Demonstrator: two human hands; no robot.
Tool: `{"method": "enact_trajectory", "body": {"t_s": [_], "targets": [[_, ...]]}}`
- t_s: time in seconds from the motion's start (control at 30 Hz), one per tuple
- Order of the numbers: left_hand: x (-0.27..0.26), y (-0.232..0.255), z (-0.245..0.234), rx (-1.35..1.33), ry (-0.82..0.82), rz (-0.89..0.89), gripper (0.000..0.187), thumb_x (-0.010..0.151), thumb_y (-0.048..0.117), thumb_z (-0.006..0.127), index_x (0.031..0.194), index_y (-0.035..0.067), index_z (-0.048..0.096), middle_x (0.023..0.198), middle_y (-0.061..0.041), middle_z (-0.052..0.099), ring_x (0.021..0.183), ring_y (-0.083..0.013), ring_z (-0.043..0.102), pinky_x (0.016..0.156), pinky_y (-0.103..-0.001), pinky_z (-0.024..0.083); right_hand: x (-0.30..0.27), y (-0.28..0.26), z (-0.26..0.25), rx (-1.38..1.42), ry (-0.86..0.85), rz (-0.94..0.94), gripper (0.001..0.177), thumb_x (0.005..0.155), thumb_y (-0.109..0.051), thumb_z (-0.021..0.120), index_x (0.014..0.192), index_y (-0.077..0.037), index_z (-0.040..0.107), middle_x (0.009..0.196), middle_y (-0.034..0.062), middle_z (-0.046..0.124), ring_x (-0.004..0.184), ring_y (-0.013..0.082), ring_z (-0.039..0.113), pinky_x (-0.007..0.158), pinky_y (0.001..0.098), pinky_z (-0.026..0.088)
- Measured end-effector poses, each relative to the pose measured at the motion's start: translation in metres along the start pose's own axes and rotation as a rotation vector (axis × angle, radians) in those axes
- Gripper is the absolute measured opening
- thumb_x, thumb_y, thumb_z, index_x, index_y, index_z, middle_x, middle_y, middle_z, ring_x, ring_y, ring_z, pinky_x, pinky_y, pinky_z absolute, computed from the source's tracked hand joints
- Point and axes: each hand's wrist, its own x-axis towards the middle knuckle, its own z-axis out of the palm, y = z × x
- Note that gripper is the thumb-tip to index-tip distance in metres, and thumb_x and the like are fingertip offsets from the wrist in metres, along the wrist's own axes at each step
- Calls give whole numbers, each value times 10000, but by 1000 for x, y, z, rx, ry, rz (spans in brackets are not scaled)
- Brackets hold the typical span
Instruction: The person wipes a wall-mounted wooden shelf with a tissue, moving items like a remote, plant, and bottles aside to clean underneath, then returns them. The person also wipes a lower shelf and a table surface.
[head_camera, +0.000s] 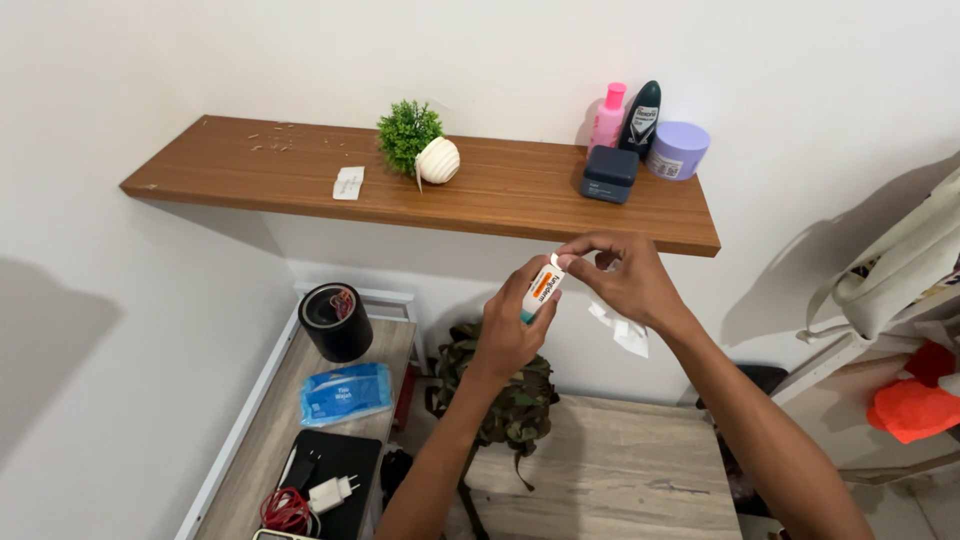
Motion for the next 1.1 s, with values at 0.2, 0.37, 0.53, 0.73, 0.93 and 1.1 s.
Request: {"method": "enact_trajectory", "body": {"t_s": [0.2,0.37,0.53,0.73,0.93,1.1], "targets": [[-6,-7,5,45,36,43,484,961,42,727,1409,52,544,1175,-203,709,1032,-318,759,818,-394,613,-5,-5,1,-34,56,-38,172,875,-232,785,961,-88,825,783,10,779,595,97,475,555,270,439],[-5,-4,5,64,52,111,458,958,3,711,1391,40,568,1260,-215,687,1105,-337,735,868,-390,618,-9,-3,3,-54,86,-47,152,902,-210,775,967,-83,824,730,20,758,587,112,440,548,288,394],[-3,1,5,61,4,70,494,961,-3,697,1433,37,556,1278,-213,670,1129,-340,727,889,-386,619,-10,4,5,-33,116,-70,143,908,-190,757,957,-65,806,788,24,779,604,82,536,571,266,439],[1,5,12,63,3,33,485,945,-8,701,1411,26,574,1267,-219,680,1126,-344,726,884,-387,616,-11,14,4,-60,167,-127,135,907,-169,750,958,-53,797,859,33,799,621,91,588,584,266,456],[1,11,18,87,50,46,495,928,-35,695,1407,-1,576,1261,-229,683,1136,-355,714,908,-387,605,-18,19,14,-19,233,-72,149,910,-159,772,994,-37,786,873,57,778,636,128,567,592,273,468],[4,9,28,42,95,-6,485,934,-39,696,1401,-17,567,1254,-222,687,1127,-350,721,919,-391,602,-29,21,24,74,281,-180,212,903,-101,758,1102,-28,744,1096,83,743,770,121,631,621,259,497]]}}
